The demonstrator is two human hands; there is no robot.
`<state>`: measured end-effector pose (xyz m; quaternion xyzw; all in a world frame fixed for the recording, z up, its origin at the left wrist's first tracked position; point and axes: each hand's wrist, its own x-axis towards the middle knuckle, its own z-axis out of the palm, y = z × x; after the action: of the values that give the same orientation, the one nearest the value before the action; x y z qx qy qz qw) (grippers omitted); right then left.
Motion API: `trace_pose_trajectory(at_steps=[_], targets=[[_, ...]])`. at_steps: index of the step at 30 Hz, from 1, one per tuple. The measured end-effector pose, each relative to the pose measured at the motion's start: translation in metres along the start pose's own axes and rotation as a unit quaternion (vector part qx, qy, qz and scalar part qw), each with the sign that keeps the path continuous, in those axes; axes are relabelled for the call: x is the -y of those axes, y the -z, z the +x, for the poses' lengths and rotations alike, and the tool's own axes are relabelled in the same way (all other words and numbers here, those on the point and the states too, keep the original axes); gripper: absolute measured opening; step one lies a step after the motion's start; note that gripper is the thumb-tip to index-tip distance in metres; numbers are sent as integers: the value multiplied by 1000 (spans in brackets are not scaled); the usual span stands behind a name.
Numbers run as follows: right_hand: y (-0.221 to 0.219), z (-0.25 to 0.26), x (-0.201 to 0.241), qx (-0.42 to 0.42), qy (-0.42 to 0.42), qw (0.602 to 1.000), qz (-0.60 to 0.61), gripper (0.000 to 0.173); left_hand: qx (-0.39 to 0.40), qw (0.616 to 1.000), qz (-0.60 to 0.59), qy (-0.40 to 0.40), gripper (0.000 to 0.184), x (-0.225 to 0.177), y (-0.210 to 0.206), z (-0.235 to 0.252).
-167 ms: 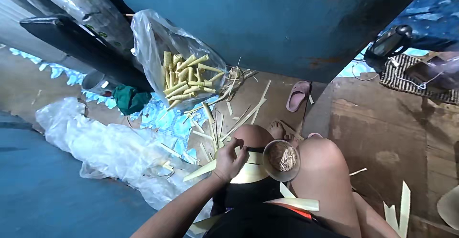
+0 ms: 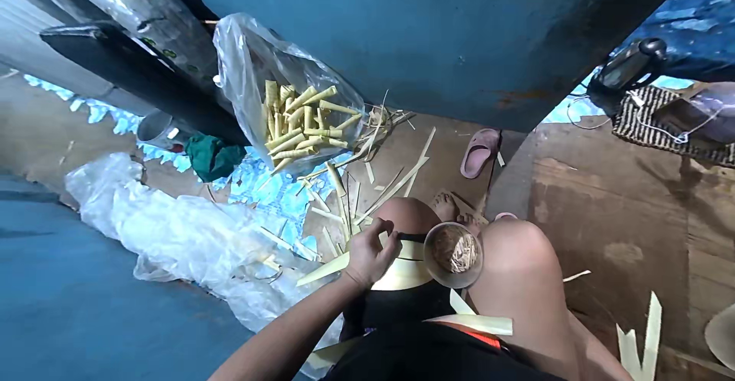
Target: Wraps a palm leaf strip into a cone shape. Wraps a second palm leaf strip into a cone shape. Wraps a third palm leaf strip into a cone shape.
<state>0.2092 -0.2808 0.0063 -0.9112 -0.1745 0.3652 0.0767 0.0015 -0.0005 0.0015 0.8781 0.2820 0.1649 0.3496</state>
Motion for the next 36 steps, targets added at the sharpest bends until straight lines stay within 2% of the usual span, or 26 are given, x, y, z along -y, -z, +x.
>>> trace_pose_trajectory(at_steps=[1,2,3,5,7,8,9,11,12,14,16,18,20,22,24,26,28,29,31,32,34,35,36], targets=[[32,0,17,155,-78,983,60,42,7,1000,-3,4,31,-1,1,0],[41,4,17,181,-109,965,153,43,12,1000,1,11,32,-3,2,0],[34,13,6,142,-107,950,257,43,18,1000,8,19,32,-4,4,1],[-1,53,-28,7,-52,889,455,41,53,997,25,50,36,-11,11,2],[-6,107,-55,-11,45,833,551,37,118,988,56,77,40,-24,25,9],[10,122,-54,-13,91,835,542,35,135,986,74,60,40,-32,31,12],[33,126,-44,-21,136,853,503,36,128,987,95,10,38,-39,33,13],[78,97,-9,-10,221,871,438,38,62,976,118,-171,29,-64,30,10],[91,71,12,20,257,872,415,40,39,958,107,-263,27,-85,28,7],[94,14,49,129,333,863,356,49,52,907,58,-415,25,-134,18,-7],[80,-30,75,250,384,834,308,53,83,847,-3,-525,25,-171,0,-21],[66,-62,90,298,397,806,324,41,108,801,-40,-587,28,-190,-17,-34],[55,-89,79,241,390,802,383,27,97,788,-72,-604,42,-195,-24,-49],[59,-108,47,106,371,816,431,23,85,808,-72,-579,51,-190,-14,-54],[63,-107,2,-76,320,824,460,24,57,852,-64,-516,51,-174,6,-50],[65,-87,-56,-248,217,822,465,31,42,910,-47,-410,45,-146,35,-42],[46,-74,-135,-380,53,822,421,42,45,958,-35,-280,34,-111,61,-39],[28,-76,-176,-408,-43,827,384,45,54,974,-23,-219,30,-93,72,-43],[-22,-101,-248,-381,-215,851,290,52,80,988,2,-134,25,-60,83,-56],[-50,-121,-272,-346,-272,863,248,54,95,990,5,-107,22,-46,84,-65],[-85,-171,-270,-229,-380,871,211,52,121,990,27,-60,22,-29,82,-81],[-88,-191,-256,-155,-435,864,203,51,130,990,54,-33,25,-24,79,-87],[-91,-197,-258,-115,-469,853,195,52,141,986,85,1,33,-20,75,-89]])
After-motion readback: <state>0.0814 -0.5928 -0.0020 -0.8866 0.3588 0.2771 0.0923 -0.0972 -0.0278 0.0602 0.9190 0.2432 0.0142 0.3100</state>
